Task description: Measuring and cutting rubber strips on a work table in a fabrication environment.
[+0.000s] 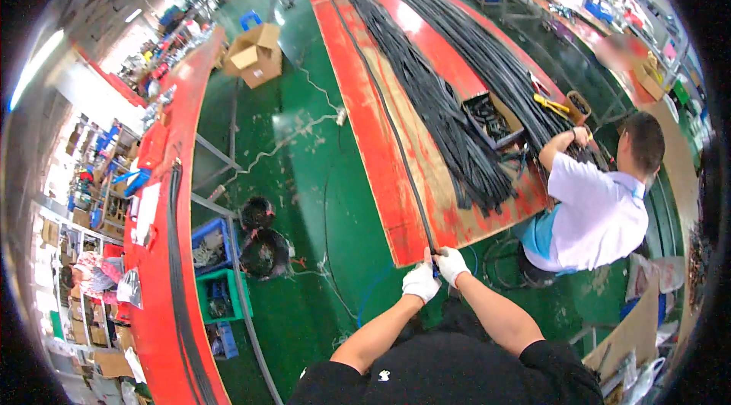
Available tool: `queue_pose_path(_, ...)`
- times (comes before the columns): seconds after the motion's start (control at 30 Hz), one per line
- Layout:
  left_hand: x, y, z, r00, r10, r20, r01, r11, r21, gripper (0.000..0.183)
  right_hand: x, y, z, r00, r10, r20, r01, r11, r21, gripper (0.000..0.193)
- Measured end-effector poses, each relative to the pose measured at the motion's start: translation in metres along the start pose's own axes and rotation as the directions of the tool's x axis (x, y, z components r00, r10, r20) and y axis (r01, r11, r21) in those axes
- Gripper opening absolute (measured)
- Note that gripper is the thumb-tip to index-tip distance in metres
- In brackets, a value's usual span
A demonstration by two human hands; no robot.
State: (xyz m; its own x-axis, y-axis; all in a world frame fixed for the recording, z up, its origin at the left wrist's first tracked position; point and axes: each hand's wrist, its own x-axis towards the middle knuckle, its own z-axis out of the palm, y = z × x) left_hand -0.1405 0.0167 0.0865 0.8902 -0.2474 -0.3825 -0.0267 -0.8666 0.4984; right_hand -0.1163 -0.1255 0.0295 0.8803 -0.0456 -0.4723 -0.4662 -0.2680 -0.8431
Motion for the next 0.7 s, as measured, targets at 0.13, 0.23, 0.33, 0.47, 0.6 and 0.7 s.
queue_pose_path(0.13,0.029,0.009,-0.012,0.999,-0.031,-0.032,0.033,0.998,0.057,0.097,0.028,-0.019,-0.009,0.997,-0.043,0.059,0.038,0.996,0.078,0.03)
queue_pose_path(0.23,0.05,0.013,-0.009,0.991,0.0,-0.131,0.005,0.999,0.041,0.084,0.05,-0.012,-0.017,0.994,-0.11,0.028,0.11,0.994,0.015,0.032)
queue_pose_path(0.33,0.058,-0.002,-0.004,0.957,-0.038,-0.289,0.037,0.999,-0.007,0.051,0.049,-0.056,-0.018,0.989,-0.065,0.13,0.078,0.993,-0.091,0.031)
queue_pose_path(0.47,0.059,0.034,0.0,0.986,-0.068,-0.154,0.057,0.996,-0.075,0.042,0.069,-0.006,-0.039,0.983,-0.012,0.183,0.037,0.99,-0.135,0.034)
queue_pose_path(0.6,0.057,0.036,-0.002,0.985,-0.103,-0.141,0.099,0.994,-0.034,0.078,0.069,-0.006,-0.044,0.982,0.039,0.184,-0.062,0.991,0.122,0.046)
queue_pose_path(0.7,0.06,0.017,-0.008,0.99,-0.065,-0.123,0.063,0.998,-0.021,0.078,0.061,-0.017,-0.034,0.967,0.099,0.235,-0.158,0.957,0.245,0.049)
